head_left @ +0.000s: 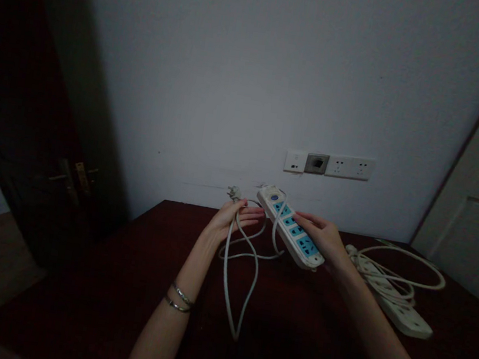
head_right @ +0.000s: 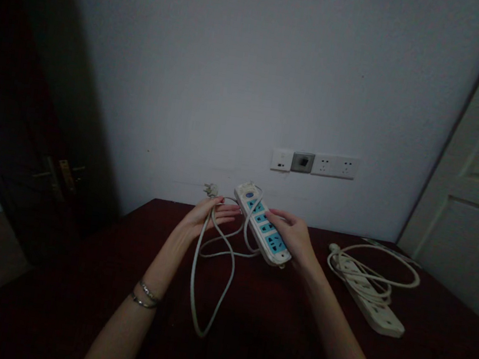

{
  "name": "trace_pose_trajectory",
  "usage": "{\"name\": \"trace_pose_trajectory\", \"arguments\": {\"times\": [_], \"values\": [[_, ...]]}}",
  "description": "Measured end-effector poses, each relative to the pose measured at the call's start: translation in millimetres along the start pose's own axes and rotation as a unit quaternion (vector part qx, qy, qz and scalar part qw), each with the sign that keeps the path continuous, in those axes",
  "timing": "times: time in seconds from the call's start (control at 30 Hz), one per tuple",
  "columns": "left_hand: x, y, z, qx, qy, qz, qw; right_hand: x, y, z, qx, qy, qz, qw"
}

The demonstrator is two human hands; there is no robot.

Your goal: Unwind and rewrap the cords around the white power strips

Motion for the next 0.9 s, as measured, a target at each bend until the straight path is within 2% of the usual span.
{"name": "trace_pose_trajectory", "arguments": {"times": [0.07,0.17,0.33,0.4,0.47,0.6,0.77,0.9], "values": [[-14,0,-15,0.042,0.01,-0.028,0.999,0,2,-2,0.015,-0.015,0.011,1.0],[-30,1,-32,0.052,0.0,-0.066,0.996,2,0,-3,0.03,-0.008,0.033,0.999],[-36,4,-44,0.061,-0.062,-0.138,0.987,10,-12,0,0.037,0.033,0.044,0.998],[-30,1,-40,0.051,-0.083,-0.114,0.989,16,-19,4,0.035,0.068,0.04,0.996],[-20,-2,-31,0.026,-0.072,-0.064,0.995,25,-27,10,0.036,0.116,0.025,0.992],[4,-9,-6,-0.05,-0.004,0.014,0.999,47,-46,30,0.029,0.207,-0.069,0.976],[44,-10,21,-0.108,-0.016,0.105,0.989,65,-66,62,0.035,0.258,-0.18,0.949],[78,-8,35,-0.115,-0.048,0.152,0.981,67,-80,80,0.061,0.293,-0.196,0.934]]}}
Point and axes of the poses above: each hand's wrist, its own y-axis away from the middle knuckle, its own x-axis out of the back of the hand, z = x × y, the point moved 3 cm from there along -y, towards the middle knuckle, and after that the axes turned 10 degrees about -x, right-handed, at the moved point
